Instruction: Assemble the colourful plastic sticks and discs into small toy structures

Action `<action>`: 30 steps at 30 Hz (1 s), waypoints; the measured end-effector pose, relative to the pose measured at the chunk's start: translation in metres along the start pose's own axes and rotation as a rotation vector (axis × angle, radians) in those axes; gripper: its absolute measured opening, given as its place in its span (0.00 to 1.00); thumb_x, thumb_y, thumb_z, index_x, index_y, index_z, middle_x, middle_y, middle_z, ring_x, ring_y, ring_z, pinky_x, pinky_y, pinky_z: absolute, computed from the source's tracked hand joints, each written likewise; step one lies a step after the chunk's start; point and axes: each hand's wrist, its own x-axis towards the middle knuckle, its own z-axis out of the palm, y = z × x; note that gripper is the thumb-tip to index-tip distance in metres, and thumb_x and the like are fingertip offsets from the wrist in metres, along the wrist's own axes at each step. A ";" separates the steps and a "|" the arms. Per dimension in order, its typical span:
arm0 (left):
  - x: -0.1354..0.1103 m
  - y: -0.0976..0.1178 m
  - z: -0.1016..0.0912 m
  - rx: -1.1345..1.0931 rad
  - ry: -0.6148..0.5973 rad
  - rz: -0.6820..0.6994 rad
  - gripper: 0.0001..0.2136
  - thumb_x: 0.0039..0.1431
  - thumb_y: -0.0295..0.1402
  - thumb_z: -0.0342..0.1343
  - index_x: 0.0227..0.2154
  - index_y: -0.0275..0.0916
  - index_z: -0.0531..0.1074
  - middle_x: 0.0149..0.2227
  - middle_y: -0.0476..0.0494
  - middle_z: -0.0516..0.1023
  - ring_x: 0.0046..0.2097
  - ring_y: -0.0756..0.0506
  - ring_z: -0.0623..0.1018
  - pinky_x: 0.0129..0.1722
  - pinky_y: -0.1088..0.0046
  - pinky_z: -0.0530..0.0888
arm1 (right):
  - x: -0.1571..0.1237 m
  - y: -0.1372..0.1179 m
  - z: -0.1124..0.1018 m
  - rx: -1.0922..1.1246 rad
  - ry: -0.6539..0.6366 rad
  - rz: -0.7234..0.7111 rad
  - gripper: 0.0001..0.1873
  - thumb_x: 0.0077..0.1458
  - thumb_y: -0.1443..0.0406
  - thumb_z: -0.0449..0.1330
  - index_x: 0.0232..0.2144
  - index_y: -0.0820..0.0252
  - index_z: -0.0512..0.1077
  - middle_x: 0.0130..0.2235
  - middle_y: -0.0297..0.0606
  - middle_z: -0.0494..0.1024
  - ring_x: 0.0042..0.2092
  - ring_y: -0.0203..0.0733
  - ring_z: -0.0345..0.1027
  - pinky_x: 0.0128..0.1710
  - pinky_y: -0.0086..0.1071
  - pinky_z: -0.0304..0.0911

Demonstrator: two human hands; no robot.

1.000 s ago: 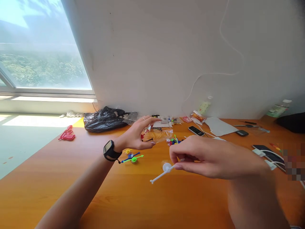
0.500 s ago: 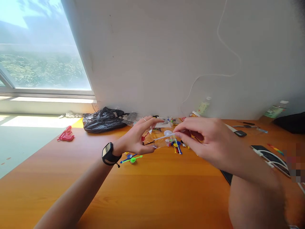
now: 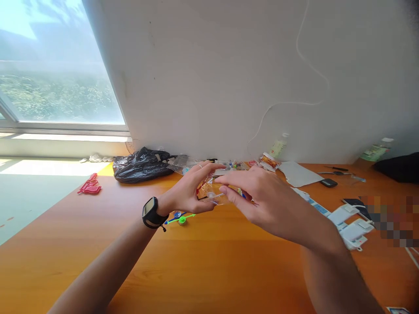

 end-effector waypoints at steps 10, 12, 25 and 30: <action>0.000 -0.020 0.035 -0.052 0.383 -0.221 0.31 0.55 0.37 0.68 0.62 0.41 0.66 0.53 0.36 0.74 0.50 0.38 0.73 0.53 0.58 0.71 | 0.014 0.020 0.019 0.056 0.007 0.043 0.09 0.68 0.69 0.56 0.36 0.57 0.75 0.36 0.34 0.78 0.31 0.36 0.66 0.34 0.32 0.54; -0.001 -0.020 0.037 -0.060 0.387 -0.239 0.33 0.55 0.39 0.69 0.62 0.42 0.66 0.53 0.37 0.74 0.51 0.38 0.72 0.54 0.58 0.70 | 0.018 0.028 0.025 0.098 -0.018 0.056 0.10 0.68 0.71 0.55 0.35 0.57 0.74 0.33 0.33 0.77 0.30 0.35 0.65 0.31 0.31 0.53; 0.000 -0.052 0.030 -0.712 0.510 -0.411 0.07 0.68 0.38 0.55 0.37 0.40 0.72 0.39 0.46 0.77 0.39 0.48 0.75 0.41 0.72 0.71 | 0.032 0.066 0.037 0.208 0.326 0.021 0.10 0.70 0.68 0.53 0.45 0.56 0.74 0.40 0.39 0.78 0.38 0.42 0.70 0.37 0.34 0.63; 0.002 -0.041 0.024 -0.635 0.462 -0.406 0.09 0.66 0.39 0.61 0.37 0.38 0.74 0.38 0.44 0.80 0.39 0.48 0.77 0.42 0.71 0.73 | 0.031 0.073 0.033 0.254 0.288 0.064 0.10 0.70 0.63 0.54 0.47 0.56 0.75 0.42 0.39 0.80 0.41 0.43 0.72 0.41 0.34 0.65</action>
